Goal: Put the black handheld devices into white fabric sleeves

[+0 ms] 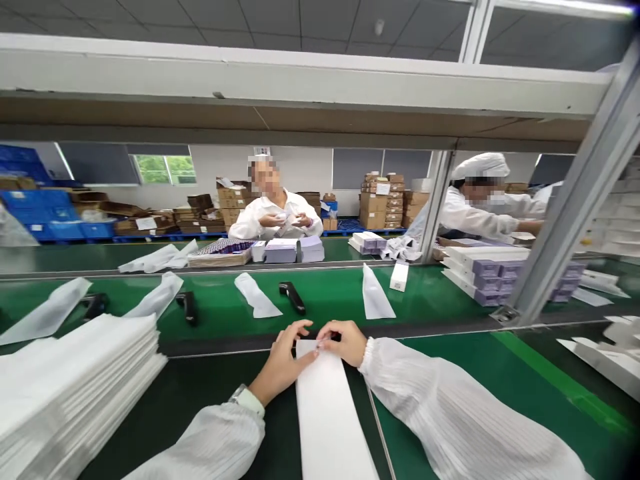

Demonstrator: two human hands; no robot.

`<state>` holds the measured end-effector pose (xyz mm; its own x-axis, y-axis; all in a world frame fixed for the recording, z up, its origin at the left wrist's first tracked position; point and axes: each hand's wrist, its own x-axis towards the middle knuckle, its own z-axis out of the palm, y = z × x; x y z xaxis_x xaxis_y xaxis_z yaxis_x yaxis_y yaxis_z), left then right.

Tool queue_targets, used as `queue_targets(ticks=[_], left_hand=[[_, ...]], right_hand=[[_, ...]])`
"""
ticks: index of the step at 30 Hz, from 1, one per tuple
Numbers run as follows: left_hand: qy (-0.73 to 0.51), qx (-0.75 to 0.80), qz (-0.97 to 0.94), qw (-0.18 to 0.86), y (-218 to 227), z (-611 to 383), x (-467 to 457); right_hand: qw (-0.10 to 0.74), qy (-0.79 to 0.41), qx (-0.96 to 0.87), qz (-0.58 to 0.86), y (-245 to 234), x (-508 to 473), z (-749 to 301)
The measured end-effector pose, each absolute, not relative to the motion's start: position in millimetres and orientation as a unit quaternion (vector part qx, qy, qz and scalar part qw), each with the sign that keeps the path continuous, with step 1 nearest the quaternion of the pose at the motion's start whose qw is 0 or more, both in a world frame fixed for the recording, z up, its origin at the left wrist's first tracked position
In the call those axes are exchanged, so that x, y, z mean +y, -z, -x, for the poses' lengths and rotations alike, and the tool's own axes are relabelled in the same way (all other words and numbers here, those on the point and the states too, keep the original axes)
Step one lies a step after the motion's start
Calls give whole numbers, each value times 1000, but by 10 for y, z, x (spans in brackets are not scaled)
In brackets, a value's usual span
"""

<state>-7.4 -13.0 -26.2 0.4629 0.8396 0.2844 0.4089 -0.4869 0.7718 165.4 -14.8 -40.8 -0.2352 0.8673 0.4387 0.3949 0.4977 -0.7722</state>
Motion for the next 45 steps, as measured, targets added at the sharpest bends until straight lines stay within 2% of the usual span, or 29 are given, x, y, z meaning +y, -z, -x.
queue_targets(ticks=[6, 10, 13, 15, 17, 19, 21, 24, 29, 33, 36, 45], left_hand=[[-312, 306, -788, 434, 160, 1, -23], [-312, 275, -719, 557, 112, -15, 2], [-306, 278, -698, 585, 125, -20, 6], [-308, 284, -700, 578, 152, -32, 13], [-329, 288, -710, 552, 182, -50, 20], [-352, 296, -719, 521, 202, -64, 21], [-368, 305, -724, 498, 204, -68, 15], [-368, 305, -727, 492, 173, -60, -9], [-346, 302, -714, 529, 127, -48, -33], [-354, 307, -727, 502, 140, -60, -15], [-365, 314, -725, 493, 133, -78, -16], [-362, 368, -707, 484, -133, -213, -123]], right_hand=[[415, -295, -781, 361, 371, -54, -1776], [343, -385, -782, 351, 315, 7, -1904], [327, -443, -763, 339, 254, 96, -1962], [374, -424, -742, 360, 227, 225, -1960], [431, -336, -712, 440, 229, 417, -1915], [446, -236, -673, 540, 265, 644, -1829], [437, -205, -626, 612, 319, 865, -1719], [444, -266, -561, 646, 387, 1112, -1600], [498, -362, -511, 600, 350, 1163, -1709], [555, -504, -499, 435, 170, 843, -1872], [556, -611, -470, 309, 29, 573, -1922], [539, -601, -480, 343, -79, 353, -1886]])
